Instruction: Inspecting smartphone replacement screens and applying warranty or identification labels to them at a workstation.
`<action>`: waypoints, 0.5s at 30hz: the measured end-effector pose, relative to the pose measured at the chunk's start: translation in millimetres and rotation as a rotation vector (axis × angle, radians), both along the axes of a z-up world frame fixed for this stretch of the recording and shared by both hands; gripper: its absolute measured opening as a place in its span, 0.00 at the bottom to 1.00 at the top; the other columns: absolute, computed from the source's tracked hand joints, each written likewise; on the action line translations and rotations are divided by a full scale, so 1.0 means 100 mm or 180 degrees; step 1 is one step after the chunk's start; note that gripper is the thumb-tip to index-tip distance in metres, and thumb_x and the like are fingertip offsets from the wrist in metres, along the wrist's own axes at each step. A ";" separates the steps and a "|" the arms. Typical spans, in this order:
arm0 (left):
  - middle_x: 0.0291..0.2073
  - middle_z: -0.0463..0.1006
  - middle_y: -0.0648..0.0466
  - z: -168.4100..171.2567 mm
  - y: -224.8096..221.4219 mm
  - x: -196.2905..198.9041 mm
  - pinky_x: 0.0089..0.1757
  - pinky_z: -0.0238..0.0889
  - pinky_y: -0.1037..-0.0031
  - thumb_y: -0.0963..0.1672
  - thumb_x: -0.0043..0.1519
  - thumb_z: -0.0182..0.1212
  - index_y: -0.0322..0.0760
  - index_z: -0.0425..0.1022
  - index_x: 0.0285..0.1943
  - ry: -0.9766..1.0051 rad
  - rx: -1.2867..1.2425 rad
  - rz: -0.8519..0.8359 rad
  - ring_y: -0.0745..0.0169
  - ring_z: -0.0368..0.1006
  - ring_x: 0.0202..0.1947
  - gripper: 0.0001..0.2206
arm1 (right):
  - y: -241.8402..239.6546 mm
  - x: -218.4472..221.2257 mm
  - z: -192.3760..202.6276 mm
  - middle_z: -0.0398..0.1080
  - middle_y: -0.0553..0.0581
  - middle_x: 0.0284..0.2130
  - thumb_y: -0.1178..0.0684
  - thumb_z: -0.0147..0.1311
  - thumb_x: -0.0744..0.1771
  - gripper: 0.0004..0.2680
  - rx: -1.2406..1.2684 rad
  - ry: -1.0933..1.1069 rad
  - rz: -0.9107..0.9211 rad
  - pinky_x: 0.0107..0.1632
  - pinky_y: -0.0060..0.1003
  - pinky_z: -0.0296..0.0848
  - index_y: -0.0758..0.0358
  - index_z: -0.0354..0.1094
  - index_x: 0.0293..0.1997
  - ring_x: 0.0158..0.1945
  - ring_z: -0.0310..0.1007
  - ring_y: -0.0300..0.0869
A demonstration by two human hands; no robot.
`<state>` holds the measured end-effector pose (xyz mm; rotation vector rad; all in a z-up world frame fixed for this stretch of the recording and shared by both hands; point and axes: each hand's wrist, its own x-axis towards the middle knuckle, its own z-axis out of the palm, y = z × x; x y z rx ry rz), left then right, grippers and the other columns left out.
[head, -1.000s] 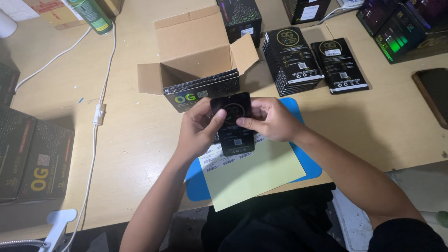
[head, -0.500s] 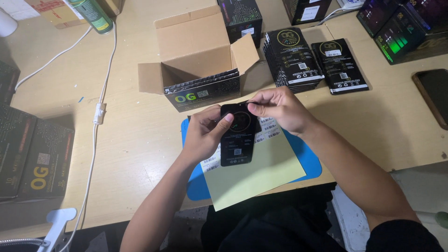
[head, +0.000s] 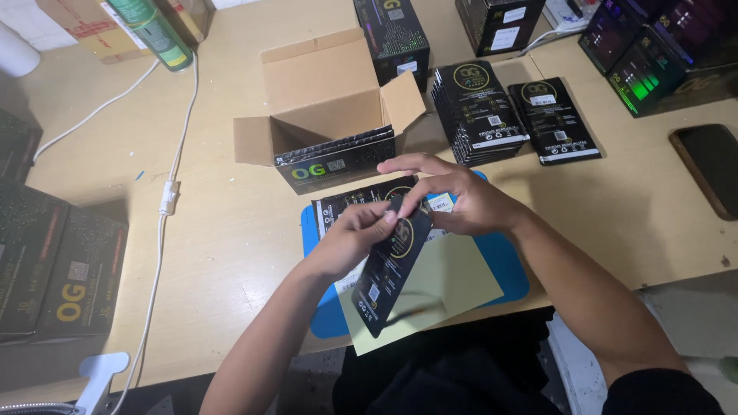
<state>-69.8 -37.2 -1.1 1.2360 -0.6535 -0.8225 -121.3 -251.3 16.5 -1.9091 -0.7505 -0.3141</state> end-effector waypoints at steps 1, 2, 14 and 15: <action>0.29 0.81 0.50 0.05 -0.01 -0.01 0.39 0.73 0.72 0.44 0.70 0.55 0.29 0.80 0.43 0.0014 0.0000 -0.0014 0.66 0.75 0.32 0.12 | -0.02 0.01 -0.02 0.64 0.65 0.65 0.59 0.62 0.65 0.06 0.0000 0.0014 -0.0014 0.67 0.59 0.61 0.59 0.75 0.44 0.69 0.63 0.59; 0.31 0.80 0.48 0.09 -0.02 -0.02 0.41 0.73 0.69 0.44 0.70 0.54 0.29 0.78 0.48 -0.0204 0.0065 -0.0142 0.62 0.75 0.35 0.12 | -0.03 0.02 -0.04 0.69 0.65 0.58 0.57 0.62 0.65 0.04 0.0177 0.0076 -0.0030 0.64 0.56 0.65 0.61 0.73 0.40 0.63 0.69 0.58; 0.34 0.79 0.42 0.21 0.08 0.01 0.33 0.79 0.64 0.48 0.69 0.51 0.26 0.73 0.49 -0.0703 0.0102 -0.0331 0.54 0.78 0.34 0.16 | -0.24 0.15 -0.27 0.68 0.57 0.20 0.55 0.60 0.69 0.08 0.1056 0.0431 -0.1609 0.28 0.26 0.63 0.73 0.71 0.40 0.22 0.64 0.35; 0.32 0.78 0.44 0.29 0.09 -0.02 0.32 0.78 0.65 0.43 0.65 0.61 0.27 0.72 0.49 -0.1124 -0.0026 -0.0292 0.57 0.76 0.33 0.11 | -0.22 0.14 -0.26 0.69 0.58 0.21 0.54 0.58 0.70 0.09 0.1094 0.0396 -0.1695 0.28 0.26 0.66 0.74 0.71 0.44 0.22 0.66 0.35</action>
